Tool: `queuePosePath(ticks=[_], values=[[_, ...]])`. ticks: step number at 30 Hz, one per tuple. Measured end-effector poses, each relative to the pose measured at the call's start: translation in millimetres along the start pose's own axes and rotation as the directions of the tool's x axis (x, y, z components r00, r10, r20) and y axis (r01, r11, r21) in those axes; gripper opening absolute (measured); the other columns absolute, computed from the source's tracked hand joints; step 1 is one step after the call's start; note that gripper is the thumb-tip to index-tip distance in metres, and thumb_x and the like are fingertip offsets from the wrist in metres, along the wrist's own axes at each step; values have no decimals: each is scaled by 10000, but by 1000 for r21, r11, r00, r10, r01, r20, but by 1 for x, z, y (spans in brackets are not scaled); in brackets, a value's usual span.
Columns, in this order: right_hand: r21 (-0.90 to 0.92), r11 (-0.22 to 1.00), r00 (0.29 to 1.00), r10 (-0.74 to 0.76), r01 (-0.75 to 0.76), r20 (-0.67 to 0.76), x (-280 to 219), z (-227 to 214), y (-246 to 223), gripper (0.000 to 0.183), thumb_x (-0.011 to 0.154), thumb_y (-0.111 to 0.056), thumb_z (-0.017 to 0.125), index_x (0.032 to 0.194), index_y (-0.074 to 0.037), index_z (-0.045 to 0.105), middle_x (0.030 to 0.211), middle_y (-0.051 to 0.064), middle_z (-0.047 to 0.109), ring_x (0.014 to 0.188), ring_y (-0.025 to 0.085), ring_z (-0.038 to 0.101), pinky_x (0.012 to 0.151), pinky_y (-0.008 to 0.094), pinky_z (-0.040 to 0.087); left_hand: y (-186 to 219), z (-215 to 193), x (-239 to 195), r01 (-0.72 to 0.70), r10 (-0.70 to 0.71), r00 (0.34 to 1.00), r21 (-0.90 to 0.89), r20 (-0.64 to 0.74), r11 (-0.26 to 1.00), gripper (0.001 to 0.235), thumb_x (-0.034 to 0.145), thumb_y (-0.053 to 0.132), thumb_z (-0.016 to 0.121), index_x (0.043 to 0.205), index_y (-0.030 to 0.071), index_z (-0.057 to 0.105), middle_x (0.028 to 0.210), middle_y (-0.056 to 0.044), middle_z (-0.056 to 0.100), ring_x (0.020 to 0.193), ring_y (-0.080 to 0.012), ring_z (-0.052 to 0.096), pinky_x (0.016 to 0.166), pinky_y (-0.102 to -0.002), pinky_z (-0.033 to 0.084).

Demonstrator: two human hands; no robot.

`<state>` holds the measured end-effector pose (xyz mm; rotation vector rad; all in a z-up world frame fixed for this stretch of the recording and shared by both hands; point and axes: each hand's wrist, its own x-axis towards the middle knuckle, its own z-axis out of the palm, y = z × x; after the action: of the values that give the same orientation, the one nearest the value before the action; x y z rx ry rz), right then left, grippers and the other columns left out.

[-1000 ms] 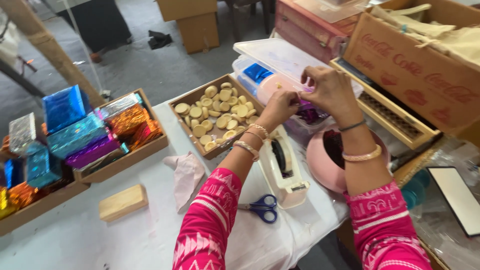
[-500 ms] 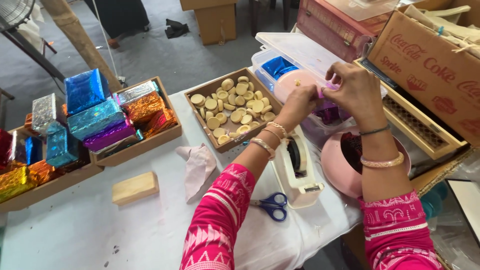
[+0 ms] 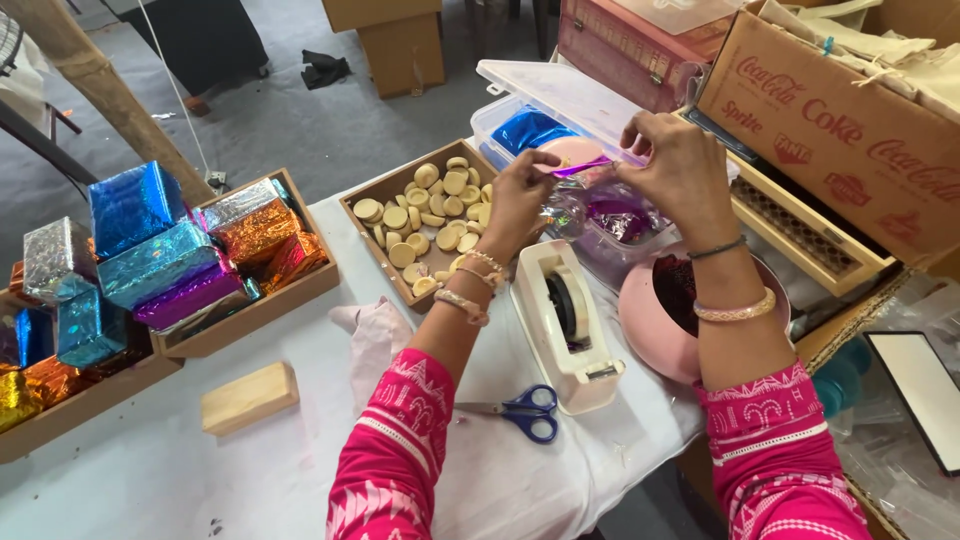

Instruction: The person wraps small wooden items in shiny metallic foil paper. They fold the foil around the items, secure the edges with clear tape, and place the finished packages into a cardboard box. The person also handles a wooden mold and a pink cloth during the process.

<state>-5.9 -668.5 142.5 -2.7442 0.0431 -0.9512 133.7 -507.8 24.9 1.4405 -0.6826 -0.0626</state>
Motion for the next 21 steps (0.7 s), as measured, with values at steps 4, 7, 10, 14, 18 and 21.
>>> queuePosePath(ticks=[4, 7, 10, 14, 18, 21], values=[[17, 999, 1000, -27, 27, -5, -2, 3, 0, 197, 780, -150, 805, 956, -94, 736, 885, 63, 737, 810, 203, 720, 719, 355, 575, -6, -21, -6, 50, -53, 998, -69, -42, 996, 154, 963, -28, 634, 1074, 44, 713, 916, -4, 706, 812, -80, 645, 680, -222, 561], [7, 1000, 999, -8, 8, 51, -2, 4, -1, 188, 785, -167, 794, 958, -113, 745, 882, 59, 739, 784, 201, 723, 705, 351, 575, 1, -40, -18, 20, -21, 999, -23, -32, 1000, 103, 1033, -11, 610, 1097, 16, 685, 934, -42, 671, 813, -114, 578, 695, -242, 496], [-3, 1000, 998, -17, 17, 66, -4, 0, -4, 229, 782, -202, 798, 985, -113, 742, 855, 64, 728, 780, 218, 716, 685, 373, 561, 10, -58, -35, 78, -40, 969, -151, 243, 985, 95, 1011, 14, 590, 1092, 22, 638, 991, -20, 652, 923, -103, 684, 794, -250, 574], [23, 1000, 986, 3, -7, 167, -3, 3, -5, 254, 772, -249, 794, 997, -144, 739, 875, 42, 722, 783, 218, 712, 687, 384, 557, 31, -89, -56, -5, 55, 939, -147, 340, 989, 137, 1003, -27, 618, 1138, 0, 628, 1026, -20, 607, 941, -99, 568, 859, -248, 509], [24, 1000, 973, -16, 11, 229, -3, 8, -2, 279, 790, -301, 803, 1021, -156, 740, 900, 50, 713, 821, 236, 707, 706, 402, 553, 40, -127, -67, -23, 73, 968, -205, 240, 979, 125, 1013, 13, 600, 1138, 25, 604, 1056, 8, 611, 990, -78, 575, 900, -222, 498], [-27, 999, 910, 36, -27, 413, 0, 22, 6, 340, 777, -362, 800, 1033, -154, 718, 924, 62, 724, 871, 235, 713, 740, 411, 564, 70, -153, -90, -84, 88, 987, -39, 132, 996, 77, 1032, 49, 614, 1105, 27, 603, 1016, 13, 623, 917, -74, 556, 828, -221, 495]])
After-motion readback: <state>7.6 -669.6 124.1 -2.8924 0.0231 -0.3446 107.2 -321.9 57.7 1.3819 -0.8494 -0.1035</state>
